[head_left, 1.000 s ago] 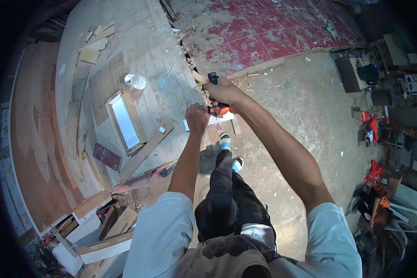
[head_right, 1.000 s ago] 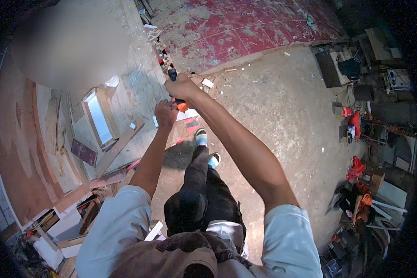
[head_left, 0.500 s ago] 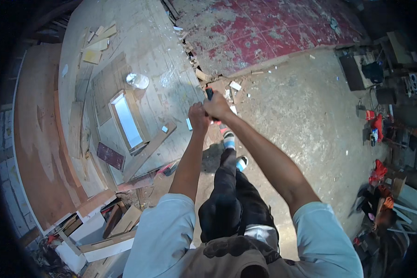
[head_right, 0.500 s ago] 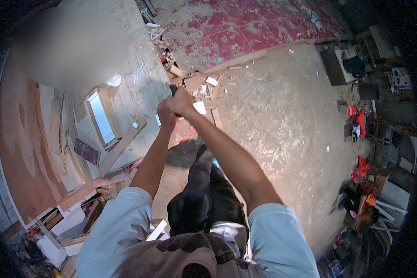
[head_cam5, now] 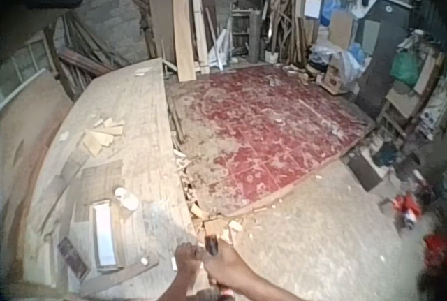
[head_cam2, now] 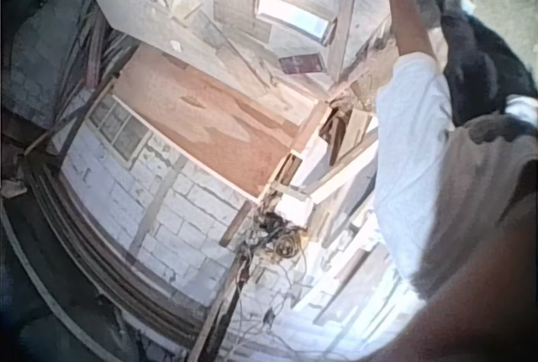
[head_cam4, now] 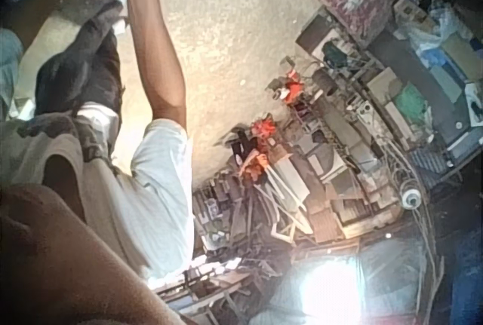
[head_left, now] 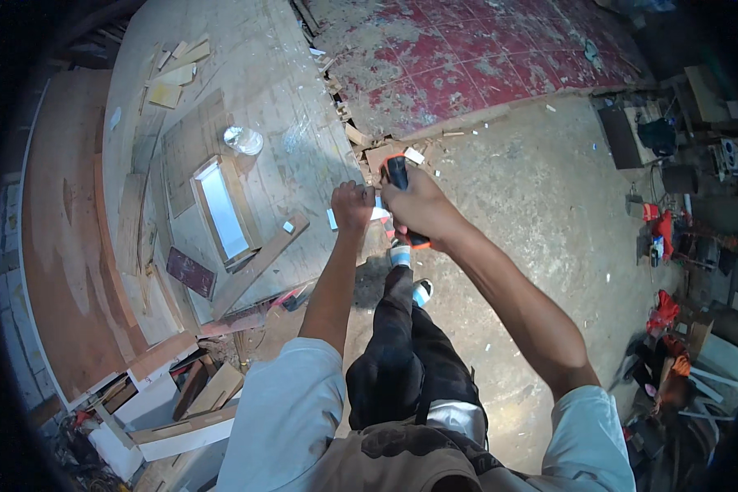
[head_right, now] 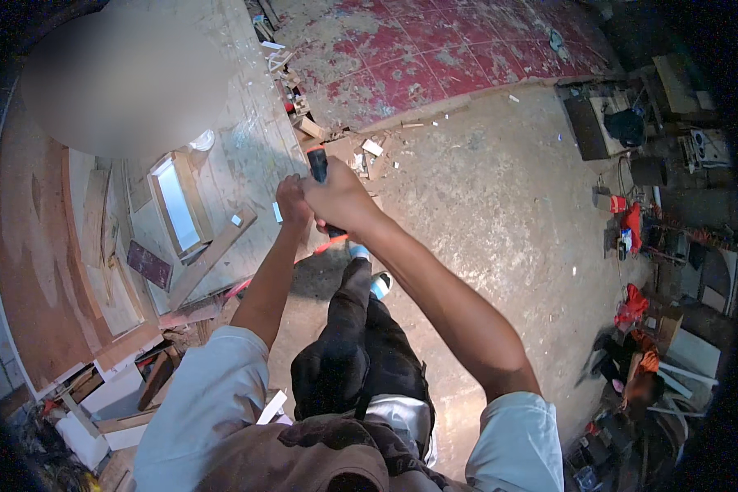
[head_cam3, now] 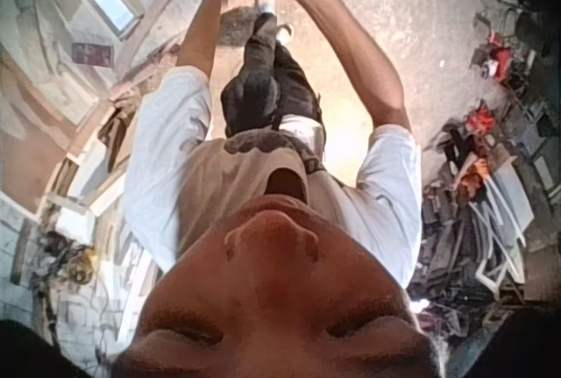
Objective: The person cuts a piece of white board using a hand saw while holding the board in place by hand.
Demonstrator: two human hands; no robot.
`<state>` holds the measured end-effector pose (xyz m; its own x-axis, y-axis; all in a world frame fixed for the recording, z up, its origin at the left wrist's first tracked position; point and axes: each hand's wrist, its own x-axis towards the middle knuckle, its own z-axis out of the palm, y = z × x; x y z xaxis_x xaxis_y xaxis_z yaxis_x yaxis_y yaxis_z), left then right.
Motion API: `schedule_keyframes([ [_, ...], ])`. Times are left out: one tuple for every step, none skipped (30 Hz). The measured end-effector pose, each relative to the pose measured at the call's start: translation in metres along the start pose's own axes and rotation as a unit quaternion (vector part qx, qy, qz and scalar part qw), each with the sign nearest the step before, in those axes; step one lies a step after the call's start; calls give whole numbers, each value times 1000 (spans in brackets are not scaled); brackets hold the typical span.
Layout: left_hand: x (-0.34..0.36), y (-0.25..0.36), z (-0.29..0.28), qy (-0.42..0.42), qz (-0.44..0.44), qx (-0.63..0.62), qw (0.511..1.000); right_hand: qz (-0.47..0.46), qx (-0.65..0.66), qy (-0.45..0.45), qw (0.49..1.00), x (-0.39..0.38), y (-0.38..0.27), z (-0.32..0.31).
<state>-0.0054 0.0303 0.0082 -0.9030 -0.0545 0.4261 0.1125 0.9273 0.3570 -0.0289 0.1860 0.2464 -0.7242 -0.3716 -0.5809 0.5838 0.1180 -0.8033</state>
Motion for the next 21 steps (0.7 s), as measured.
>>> schedule_keyframes([
  [5, -3, -5, 5, -2, 8, 1000, -3, 11, -10, 1000, -1, 0, 6],
  [9, 3, -2, 26, 8, 20, 999, -28, -15, 17, 999, 17, 24, 3],
  [9, 7, 0, 46, 19, 32, 998, -52, -40, 43, 997, 41, 52, 1],
  [5, 3, 3, 26, 11, 39, 999, -57, -39, 39, 997, 60, 57, 3],
  [7, 3, 1, 30, 10, 43, 999, -37, -18, 24, 999, 74, 57, 3],
  [10, 3, 1, 4, 7, 54, 999, -16, 2, 10, 1000, 87, 55, 2],
  [8, 9, -3, -31, 3, 58, 998, -11, 2, 13, 1000, 92, 54, 3],
  [12, 13, -5, -26, -1, 26, 999, 6, -14, 10, 1000, 97, 53, 1],
  [12, 21, -6, -30, 1, 17, 999, 23, -32, 10, 999, 98, 55, -2],
  [10, 17, -9, -38, -2, -2, 999, -2, -52, 28, 998, 95, 50, 7],
  [10, 16, -10, -46, -3, -23, 999, -2, -53, 28, 998, 91, 44, 6],
  [11, 15, -10, -46, -3, -25, 999, -2, -29, 14, 999, 85, 38, 0],
  [4, 5, -13, -46, -26, -16, 999, 0, -4, -9, 1000, 68, 23, 7],
  [4, -1, -11, -41, -45, -10, 998, 0, 2, -41, 999, 54, 14, 7],
  [5, -6, -9, -39, -46, -7, 998, -1, 0, -44, 999, 38, 2, 8],
  [2, -11, -11, -20, -33, 4, 999, 8, 11, -47, 999, 20, -11, 11],
  [5, -5, -9, -2, -16, 7, 1000, 17, 20, -40, 999, 11, -15, 7],
  [5, 1, -11, -19, -37, 30, 999, 3, 21, -19, 1000, 9, -10, 6],
  [6, 0, -13, -20, -35, 31, 999, 2, 23, -20, 1000, 13, -3, 8],
  [8, -4, -14, -18, -23, 48, 998, -20, -5, 1, 1000, 26, 11, 13],
  [4, -4, -15, -22, -9, 60, 998, -38, -31, 27, 998, 39, 33, 17],
])
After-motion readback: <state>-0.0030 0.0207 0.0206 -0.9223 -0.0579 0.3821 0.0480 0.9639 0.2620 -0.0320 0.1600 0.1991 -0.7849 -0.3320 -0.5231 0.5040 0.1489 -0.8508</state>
